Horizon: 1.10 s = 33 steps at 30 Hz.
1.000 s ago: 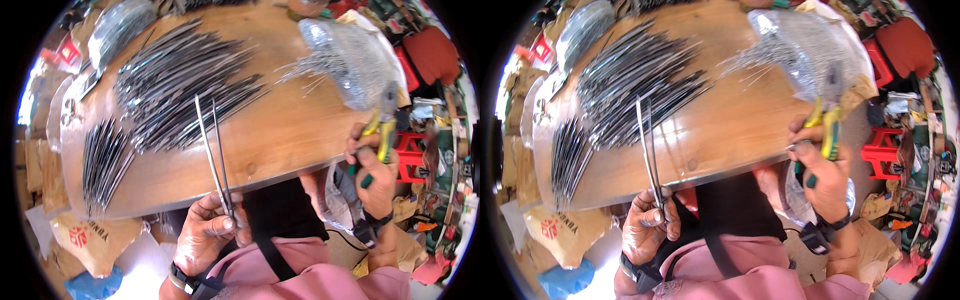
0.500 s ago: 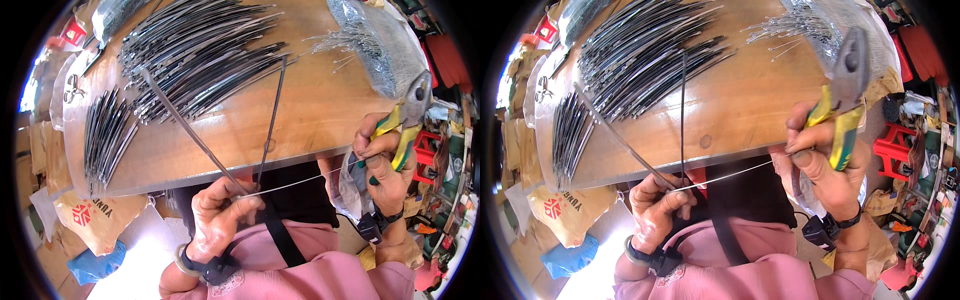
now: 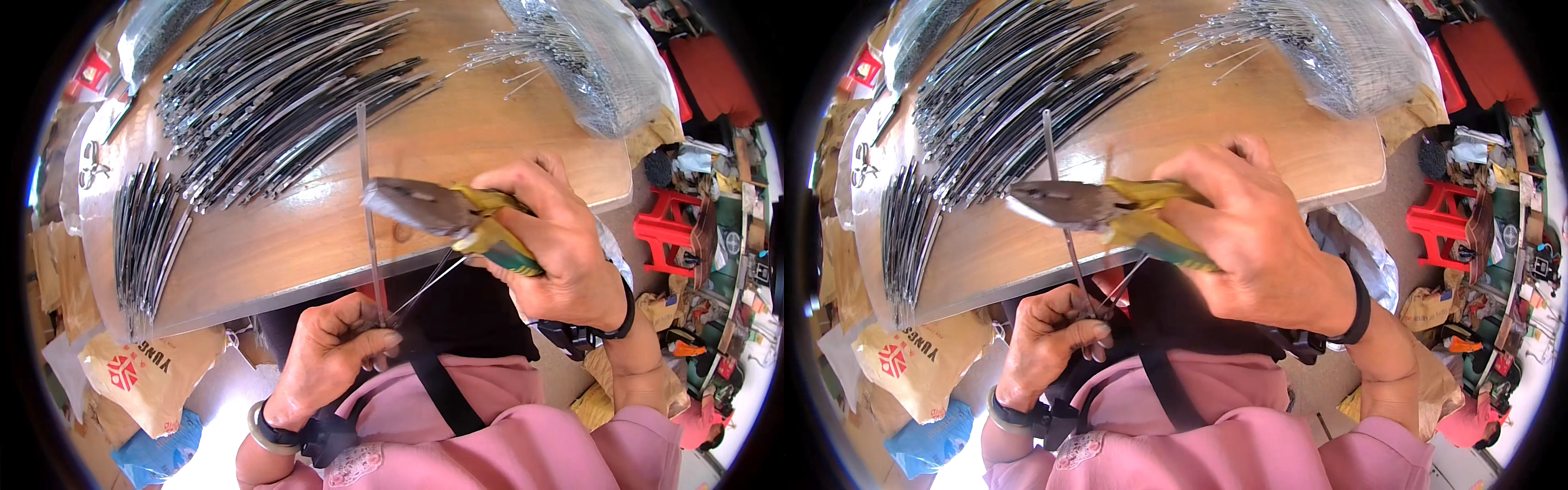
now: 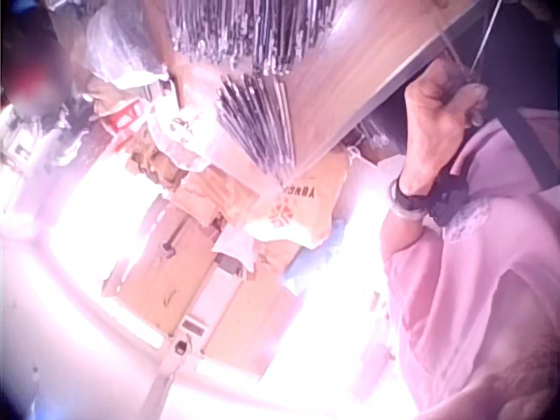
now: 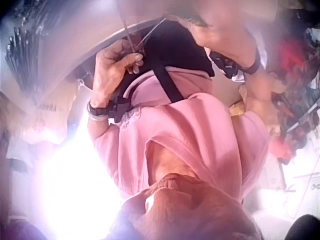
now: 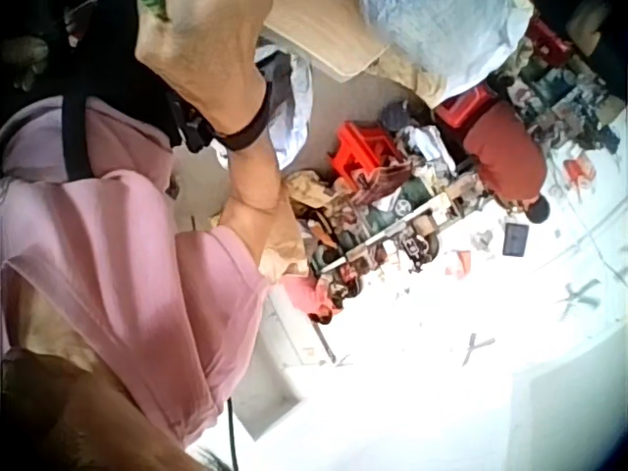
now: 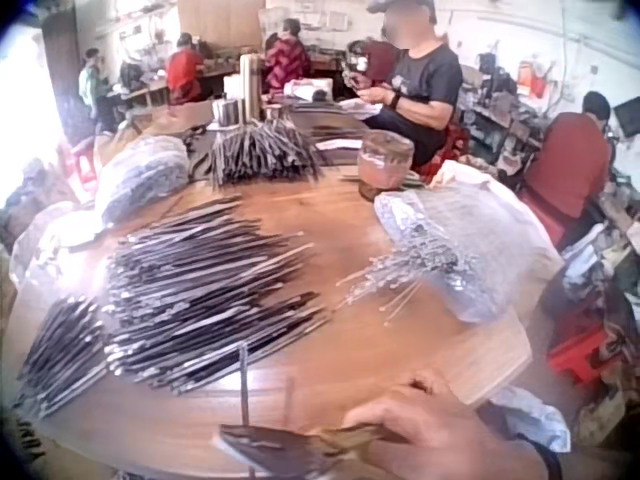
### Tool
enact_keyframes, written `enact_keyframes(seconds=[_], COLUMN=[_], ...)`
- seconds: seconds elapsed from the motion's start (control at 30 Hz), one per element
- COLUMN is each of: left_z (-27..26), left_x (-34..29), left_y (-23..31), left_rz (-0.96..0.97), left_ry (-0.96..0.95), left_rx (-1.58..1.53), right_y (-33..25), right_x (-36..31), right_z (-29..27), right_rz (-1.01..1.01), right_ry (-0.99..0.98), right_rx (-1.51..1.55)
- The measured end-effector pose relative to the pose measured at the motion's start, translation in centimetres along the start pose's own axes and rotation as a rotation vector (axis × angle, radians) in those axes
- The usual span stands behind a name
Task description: The person picks up metal rods and a thin wire, then uses pliers by hand to bend the wire around the end of the rods.
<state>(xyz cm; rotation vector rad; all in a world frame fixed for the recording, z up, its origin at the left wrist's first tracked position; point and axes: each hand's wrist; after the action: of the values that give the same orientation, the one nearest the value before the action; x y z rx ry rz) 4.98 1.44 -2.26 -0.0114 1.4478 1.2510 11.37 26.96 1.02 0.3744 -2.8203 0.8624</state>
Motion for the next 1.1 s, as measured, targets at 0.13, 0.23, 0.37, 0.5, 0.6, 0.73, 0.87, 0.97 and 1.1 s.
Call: enact_keyframes(seconds=[0.13, 0.23, 0.37, 0.5, 0.6, 0.73, 0.87, 0.97, 1.1], left_z=[0.0, 0.2, -0.1, -1.3, -3.2, -2.3, -0.4, -0.4, 1.3], left_x=[-0.3, -0.4, -0.2, -0.4, 1.0, 1.4, 1.6, 1.9, 1.4], left_y=[0.1, -0.1, -0.6, 1.2, 1.1, 3.2, 4.8, 4.7, 1.6], left_rz=[-0.013, 0.003, -0.006, 0.022, 0.269, 0.127, -0.118, -0.132, -0.048], left_ry=[-0.008, 0.007, -0.018, -0.11, -0.231, -0.2, -0.217, -0.232, -0.09], left_rx=[-0.005, -0.008, -0.022, -0.153, -0.079, -0.094, -0.145, 0.062, -0.291], right_y=[0.5, 0.7, 0.6, 0.1, -0.2, -0.5, -1.3, -1.8, -1.7], right_x=[0.7, 0.5, 0.3, 0.4, 0.3, 0.1, 0.1, -0.2, -0.3], right_z=[0.9, 1.8, 2.2, 2.1, 1.6, 1.2, 1.8, 2.0, 1.8], right_rz=[-0.13, -0.121, -0.11, -0.063, -0.059, -0.103, -0.105, -0.109, -0.144], right_ry=[-0.02, -0.074, -0.1, -0.034, 0.0, 0.001, -0.001, -0.024, 0.059], right_rx=[-0.004, 0.032, 0.044, 0.087, 0.088, 0.029, 0.061, 0.07, -0.011])
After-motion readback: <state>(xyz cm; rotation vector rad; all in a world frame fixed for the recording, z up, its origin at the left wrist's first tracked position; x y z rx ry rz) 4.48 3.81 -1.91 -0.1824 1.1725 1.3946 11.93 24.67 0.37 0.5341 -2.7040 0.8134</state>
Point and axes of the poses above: each hand's wrist, its own x-axis towards the middle knuckle, its own z-axis out of the palm, y = z × x, and after that the axes turned 5 degrees about -z, right-handed
